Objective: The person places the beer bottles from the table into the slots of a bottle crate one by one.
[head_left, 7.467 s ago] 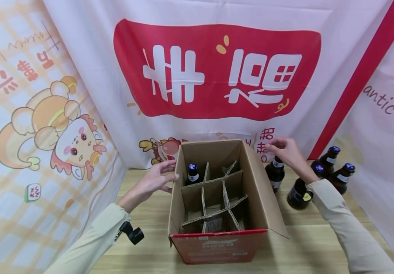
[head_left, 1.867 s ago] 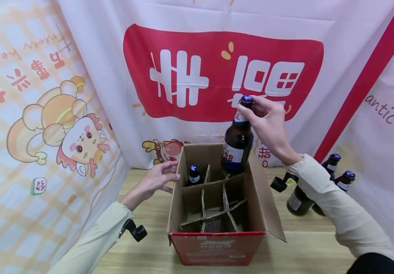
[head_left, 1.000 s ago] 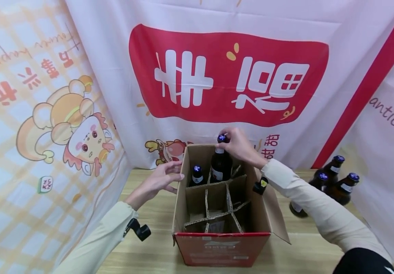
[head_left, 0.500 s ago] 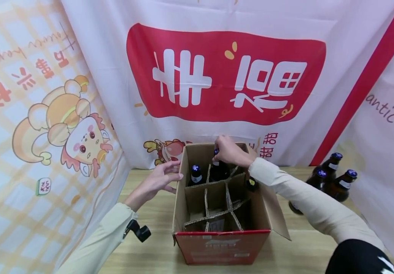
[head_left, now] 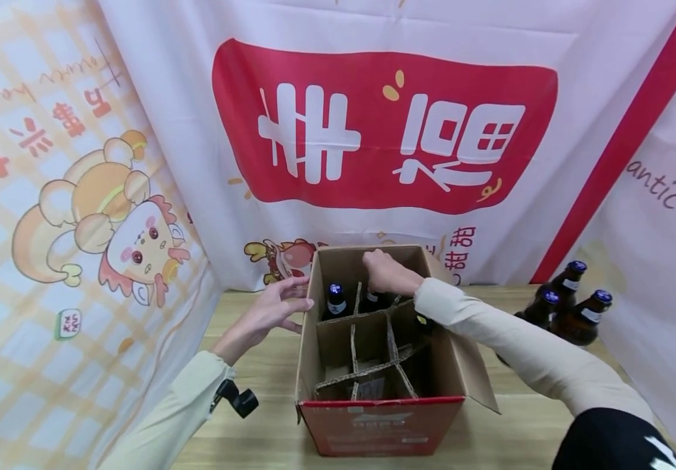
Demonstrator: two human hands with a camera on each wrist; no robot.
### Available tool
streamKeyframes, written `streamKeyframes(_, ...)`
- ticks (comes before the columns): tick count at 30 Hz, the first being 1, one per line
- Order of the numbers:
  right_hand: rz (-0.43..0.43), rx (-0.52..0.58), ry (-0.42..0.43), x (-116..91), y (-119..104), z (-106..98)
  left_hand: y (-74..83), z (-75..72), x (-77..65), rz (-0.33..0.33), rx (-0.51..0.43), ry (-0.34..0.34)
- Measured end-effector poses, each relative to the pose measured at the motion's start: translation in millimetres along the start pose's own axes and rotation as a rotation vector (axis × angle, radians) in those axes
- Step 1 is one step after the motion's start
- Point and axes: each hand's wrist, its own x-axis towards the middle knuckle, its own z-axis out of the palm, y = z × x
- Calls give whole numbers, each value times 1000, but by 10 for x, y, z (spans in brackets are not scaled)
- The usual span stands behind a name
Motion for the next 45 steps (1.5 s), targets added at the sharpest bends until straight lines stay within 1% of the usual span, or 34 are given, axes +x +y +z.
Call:
streamKeyframes(2, 25, -40, -26, -2, -22, -34, -1, 5, 6, 3, -1, 2)
streamKeyframes(4, 68, -78, -59, -9, -47, -65, -3, 18, 14, 4, -5, -4)
streamKeyframes(5, 91, -89, -78, -55, -97, -119, -5, 27, 17, 4, -8, -10)
streamKeyframes(7, 126, -118, -106, -82, -117, -153, -8, 47, 18, 0, -8, -16)
streamKeyframes(9, 142, -134, -136, -97, -140, -184, -14, 65, 14, -4, -8, -13)
streamKeyframes(15, 150, -102, -223, -69, -192, -244, -26, 88, -14, -8, -3, -3)
streamKeyframes(20, 155, -108, -243, -7, -229, -245, -44, 72, -32, -8, -6, 17)
streamKeyframes(25, 134, -90, -290, 29, -223, -295, -46, 41, -20, -14, -3, 18)
streamKeyframes(28, 112, -50, -331, 62, -177, -374, -20, 15, -2, -8, 3, 23)
streamKeyframes(31, 75, 1, -406, 92, -121, -460, 4, -12, 1, -12, 11, 31)
streamKeyframes(34, 76, 71, -454, 59, -66, -528, 11, -10, -1, -22, 16, 24)
streamKeyframes(36, 79, 115, -448, 3, -38, -570, 13, 6, -2, -25, 15, 21)
streamKeyframes(37, 78, 122, -432, -25, -32, -591, 11, 10, 0, -26, 14, 19)
streamKeyframes(39, 59, 107, -395, -82, -42, -638, 8, 15, 3, -27, 12, 20)
streamKeyframes(43, -13, 84, -349, -183, -89, -764, 6, 5, 13, -27, 9, 21)
streamKeyframes(45, -52, 109, -324, -231, -79, -831, 6, -3, 24, -28, 8, 21)
